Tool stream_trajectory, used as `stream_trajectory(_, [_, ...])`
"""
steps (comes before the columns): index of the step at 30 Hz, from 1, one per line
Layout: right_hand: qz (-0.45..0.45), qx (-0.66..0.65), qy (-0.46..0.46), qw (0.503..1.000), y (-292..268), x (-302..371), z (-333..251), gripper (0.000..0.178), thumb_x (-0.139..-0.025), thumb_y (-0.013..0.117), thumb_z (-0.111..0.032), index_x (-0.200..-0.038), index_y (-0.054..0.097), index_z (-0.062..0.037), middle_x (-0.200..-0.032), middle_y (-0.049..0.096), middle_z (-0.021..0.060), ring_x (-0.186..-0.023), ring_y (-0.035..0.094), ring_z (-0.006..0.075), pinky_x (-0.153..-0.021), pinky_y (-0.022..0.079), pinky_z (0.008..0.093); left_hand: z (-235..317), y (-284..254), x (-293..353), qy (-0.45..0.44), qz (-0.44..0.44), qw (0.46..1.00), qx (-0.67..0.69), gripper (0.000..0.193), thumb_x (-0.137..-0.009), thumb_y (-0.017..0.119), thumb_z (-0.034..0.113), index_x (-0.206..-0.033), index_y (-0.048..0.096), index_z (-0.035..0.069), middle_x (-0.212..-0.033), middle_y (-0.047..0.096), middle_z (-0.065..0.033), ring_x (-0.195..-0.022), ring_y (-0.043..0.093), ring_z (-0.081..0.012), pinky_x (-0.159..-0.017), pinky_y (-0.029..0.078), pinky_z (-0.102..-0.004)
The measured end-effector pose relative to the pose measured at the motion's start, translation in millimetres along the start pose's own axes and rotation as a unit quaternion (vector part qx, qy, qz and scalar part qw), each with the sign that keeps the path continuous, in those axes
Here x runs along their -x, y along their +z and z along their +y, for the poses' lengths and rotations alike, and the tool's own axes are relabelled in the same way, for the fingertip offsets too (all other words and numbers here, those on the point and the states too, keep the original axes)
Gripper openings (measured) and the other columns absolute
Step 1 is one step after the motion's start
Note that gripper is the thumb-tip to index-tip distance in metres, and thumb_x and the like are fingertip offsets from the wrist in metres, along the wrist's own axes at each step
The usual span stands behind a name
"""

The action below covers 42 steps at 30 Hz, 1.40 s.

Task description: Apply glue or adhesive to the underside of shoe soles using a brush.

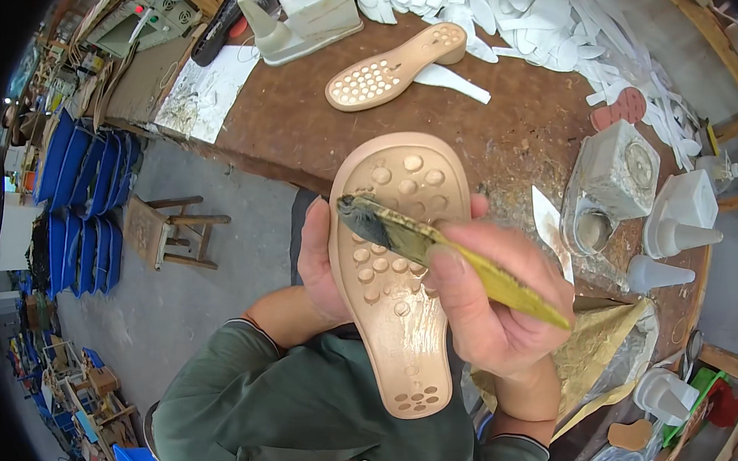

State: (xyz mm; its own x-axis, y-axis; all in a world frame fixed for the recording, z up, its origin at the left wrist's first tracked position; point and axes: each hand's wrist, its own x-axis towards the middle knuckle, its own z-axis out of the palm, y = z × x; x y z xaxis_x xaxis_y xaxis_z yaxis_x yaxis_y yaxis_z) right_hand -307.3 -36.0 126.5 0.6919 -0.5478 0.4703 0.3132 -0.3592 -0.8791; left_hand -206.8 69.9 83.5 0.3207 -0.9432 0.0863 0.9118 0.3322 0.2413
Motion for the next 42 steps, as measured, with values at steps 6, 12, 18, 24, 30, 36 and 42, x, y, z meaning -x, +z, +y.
stream_trajectory(6, [-0.006,0.051,0.018,0.999,1,15,-6,0.019,-0.072,0.071,0.0,-0.09,0.064,0.0005,-0.073,0.065,0.0127,-0.062,0.063,0.02,-0.064,0.051,0.0297,5,0,-2,-0.038,-0.011,0.999,-0.026,0.096,-0.078,0.024,0.076,-0.143,0.018,0.007,-0.142,0.028,-0.0219,-0.125,0.039,-0.0342,-0.104,0.033,-0.0464])
stream_trajectory(12, [-0.009,0.099,0.063,0.993,-1,24,-15,0.022,-0.067,0.076,-0.007,-0.086,0.065,-0.0044,-0.071,0.067,0.0081,-0.063,0.065,0.0218,-0.062,0.051,0.0312,8,4,-4,-0.057,0.012,0.997,-0.045,0.099,-0.076,0.029,0.078,-0.143,0.017,0.007,-0.142,0.028,-0.0217,-0.121,0.043,-0.0338,-0.1,0.039,-0.0449])
stream_trajectory(18, [-0.055,0.124,0.038,0.99,-12,23,-14,0.021,-0.064,0.079,-0.011,-0.08,0.066,-0.005,-0.069,0.066,0.0059,-0.061,0.065,0.0216,-0.057,0.05,0.031,8,-1,-8,-0.058,0.01,0.995,-0.078,0.1,-0.077,0.035,0.076,-0.143,0.016,0.004,-0.142,0.026,-0.0233,-0.121,0.043,-0.0349,-0.1,0.039,-0.0445])
stream_trajectory(24, [0.093,-0.057,0.175,0.978,-59,35,-7,0.02,-0.076,0.07,-0.009,-0.091,0.062,0.0024,-0.072,0.063,0.0117,-0.052,0.059,0.0165,-0.045,0.047,0.0235,10,-27,-20,-0.062,-0.001,0.995,-0.077,0.091,-0.083,0.03,0.069,-0.142,0.017,0.002,-0.14,0.026,-0.0293,-0.119,0.043,-0.0416,-0.101,0.037,-0.0473])
stream_trajectory(30, [0.254,0.127,0.185,0.941,-161,28,60,0.018,-0.084,0.065,-0.013,-0.094,0.064,0.0023,-0.07,0.06,0.003,-0.052,0.054,0.0084,-0.046,0.04,0.0197,-8,-82,7,-0.143,0.111,0.983,-0.013,0.085,-0.087,0.02,0.067,-0.142,0.019,0.002,-0.138,0.031,-0.0291,-0.12,0.042,-0.0434,-0.103,0.034,-0.0493])
stream_trajectory(36, [0.18,0.281,0.262,0.906,-187,22,90,0.016,-0.085,0.065,-0.015,-0.091,0.065,-0.0008,-0.066,0.056,-0.004,-0.054,0.046,0.0031,-0.048,0.036,0.0186,-38,-113,62,-0.288,0.02,0.955,-0.071,0.075,-0.091,0.03,0.057,-0.143,0.016,0.005,-0.134,0.039,-0.0248,-0.114,0.049,-0.04,-0.096,0.041,-0.0475])
stream_trajectory(42, [0.111,0.388,0.256,0.878,-192,14,115,0.021,-0.085,0.063,-0.02,-0.09,0.063,0.0005,-0.06,0.055,0.0025,-0.055,0.047,0.0082,-0.053,0.04,0.0262,-38,-100,43,-0.255,0.065,0.959,-0.101,0.06,-0.095,0.038,0.04,-0.14,0.022,0.005,-0.128,0.044,-0.0228,-0.107,0.055,-0.0349,-0.091,0.045,-0.0447])
